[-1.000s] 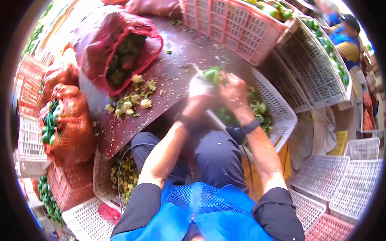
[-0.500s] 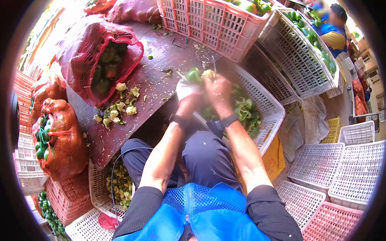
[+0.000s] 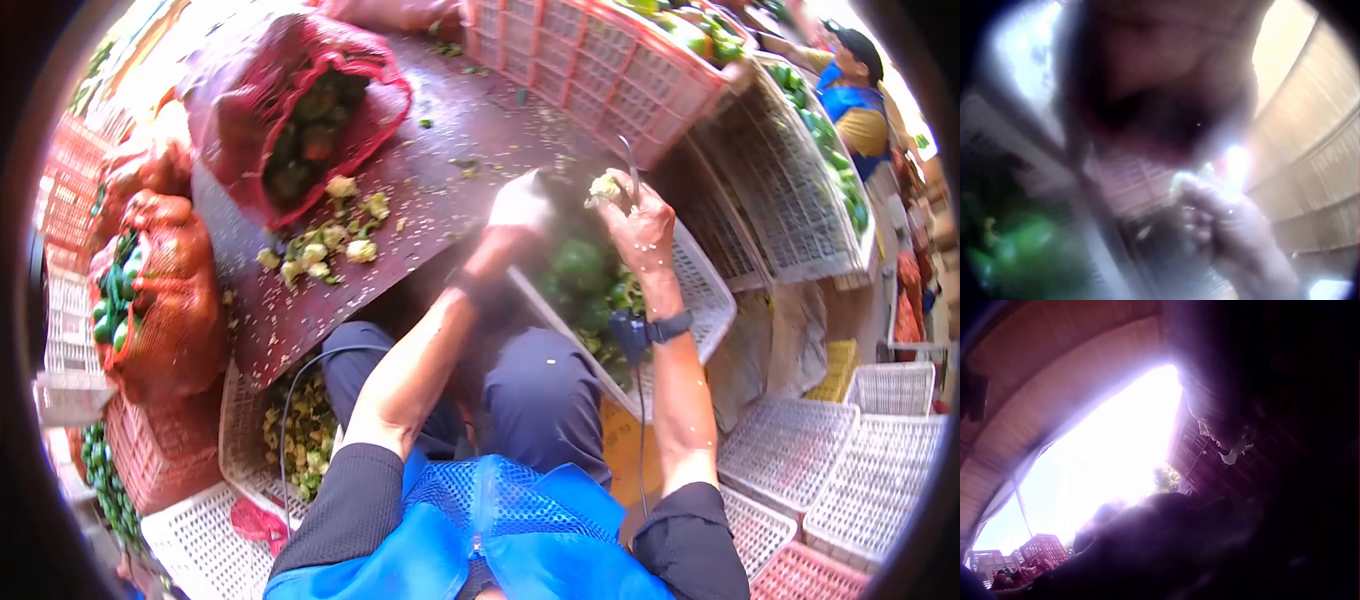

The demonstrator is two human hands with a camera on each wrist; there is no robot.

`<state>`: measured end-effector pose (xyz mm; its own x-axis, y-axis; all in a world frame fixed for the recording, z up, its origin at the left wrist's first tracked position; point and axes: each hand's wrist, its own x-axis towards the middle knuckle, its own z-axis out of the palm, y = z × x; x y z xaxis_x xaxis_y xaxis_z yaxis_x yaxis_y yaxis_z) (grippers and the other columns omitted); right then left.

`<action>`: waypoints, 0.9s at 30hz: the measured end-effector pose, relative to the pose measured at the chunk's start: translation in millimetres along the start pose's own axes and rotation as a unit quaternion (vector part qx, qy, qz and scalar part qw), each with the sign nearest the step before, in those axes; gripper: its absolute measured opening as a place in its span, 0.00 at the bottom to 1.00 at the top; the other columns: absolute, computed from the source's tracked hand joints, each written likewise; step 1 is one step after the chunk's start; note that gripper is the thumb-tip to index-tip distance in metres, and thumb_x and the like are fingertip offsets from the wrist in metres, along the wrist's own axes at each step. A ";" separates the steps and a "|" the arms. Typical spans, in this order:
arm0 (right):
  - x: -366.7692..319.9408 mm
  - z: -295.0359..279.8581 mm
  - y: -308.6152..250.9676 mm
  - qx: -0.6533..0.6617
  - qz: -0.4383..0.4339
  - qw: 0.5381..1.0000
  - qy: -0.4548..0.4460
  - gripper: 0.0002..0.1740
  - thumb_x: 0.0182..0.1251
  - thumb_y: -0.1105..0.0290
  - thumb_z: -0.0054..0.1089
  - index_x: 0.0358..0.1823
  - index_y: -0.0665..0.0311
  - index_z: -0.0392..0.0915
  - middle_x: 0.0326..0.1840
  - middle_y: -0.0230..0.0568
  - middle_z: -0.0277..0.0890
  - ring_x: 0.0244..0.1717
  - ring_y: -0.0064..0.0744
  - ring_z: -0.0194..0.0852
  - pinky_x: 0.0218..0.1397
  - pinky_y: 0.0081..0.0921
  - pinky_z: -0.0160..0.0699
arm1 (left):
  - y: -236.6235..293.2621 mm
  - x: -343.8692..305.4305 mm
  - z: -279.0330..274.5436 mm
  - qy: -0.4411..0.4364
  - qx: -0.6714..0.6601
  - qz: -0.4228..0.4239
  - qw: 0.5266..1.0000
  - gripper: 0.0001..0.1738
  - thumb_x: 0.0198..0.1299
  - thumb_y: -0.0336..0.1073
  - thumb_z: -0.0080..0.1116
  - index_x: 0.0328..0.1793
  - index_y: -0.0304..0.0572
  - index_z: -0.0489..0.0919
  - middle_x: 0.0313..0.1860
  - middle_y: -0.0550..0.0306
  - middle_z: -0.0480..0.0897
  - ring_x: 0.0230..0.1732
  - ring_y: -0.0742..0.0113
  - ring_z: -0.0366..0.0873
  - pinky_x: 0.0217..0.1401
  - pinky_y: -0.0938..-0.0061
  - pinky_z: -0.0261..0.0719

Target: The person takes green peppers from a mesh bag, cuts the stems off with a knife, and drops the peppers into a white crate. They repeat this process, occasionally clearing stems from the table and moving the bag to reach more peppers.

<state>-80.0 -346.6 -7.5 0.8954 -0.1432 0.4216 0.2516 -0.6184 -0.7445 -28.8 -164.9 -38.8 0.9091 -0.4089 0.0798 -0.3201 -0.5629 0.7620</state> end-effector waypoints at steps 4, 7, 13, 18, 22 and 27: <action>15.3 65.0 -57.7 0.014 -0.141 0.975 -0.171 0.22 0.65 0.67 0.67 0.61 0.63 0.80 0.49 0.54 0.84 0.49 0.56 0.85 0.53 0.40 0.83 | 9.8 -16.1 -70.5 0.052 0.124 -0.033 0.990 0.15 0.50 0.33 0.67 0.45 0.38 0.84 0.42 0.39 0.86 0.48 0.46 0.86 0.52 0.60 0.84; 25.4 108.0 -98.2 0.049 -0.176 0.941 -0.283 0.25 0.66 0.65 0.67 0.62 0.65 0.78 0.46 0.56 0.85 0.47 0.49 0.87 0.51 0.38 0.85 | -19.6 -61.7 -138.7 0.049 -0.005 -0.115 0.992 0.12 0.60 0.38 0.60 0.47 0.46 0.89 0.44 0.46 0.89 0.42 0.51 0.88 0.46 0.62 0.85; 39.3 167.3 -108.3 0.162 -0.083 0.879 -0.440 0.29 0.65 0.69 0.71 0.68 0.63 0.77 0.44 0.38 0.87 0.35 0.18 0.82 0.42 0.25 0.86 | -152.1 -124.7 -220.5 0.135 0.138 -0.084 0.978 0.14 0.58 0.35 0.61 0.50 0.42 0.85 0.41 0.42 0.87 0.43 0.45 0.86 0.49 0.60 0.83; 39.4 192.9 -80.2 0.133 -0.015 0.888 -0.439 0.25 0.67 0.66 0.70 0.62 0.70 0.79 0.43 0.38 0.87 0.36 0.19 0.82 0.43 0.25 0.86 | -151.1 -118.6 -243.5 0.234 0.401 -0.048 0.884 0.12 0.57 0.28 0.55 0.45 0.45 0.85 0.42 0.45 0.85 0.45 0.44 0.84 0.48 0.56 0.84; 39.9 196.2 -74.6 0.119 -0.025 0.887 -0.446 0.23 0.67 0.64 0.70 0.60 0.71 0.81 0.43 0.37 0.87 0.37 0.19 0.82 0.43 0.25 0.85 | -118.1 -60.1 -258.3 0.280 0.434 -0.017 0.856 0.11 0.57 0.32 0.57 0.44 0.47 0.86 0.44 0.46 0.85 0.45 0.44 0.84 0.47 0.55 0.84; 35.7 190.2 -62.6 0.165 -0.028 0.895 -0.413 0.21 0.70 0.66 0.68 0.59 0.72 0.81 0.42 0.38 0.85 0.36 0.20 0.82 0.41 0.25 0.85 | -154.0 18.4 -281.9 0.350 0.377 -0.278 0.811 0.21 0.61 0.50 0.63 0.45 0.37 0.85 0.53 0.36 0.84 0.52 0.41 0.84 0.54 0.52 0.83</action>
<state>6.2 -166.1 -44.4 0.8102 0.5850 0.0372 0.2765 -0.3255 -0.9042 112.4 116.7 26.5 0.8133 0.4182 0.4046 0.3590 -0.9078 0.2167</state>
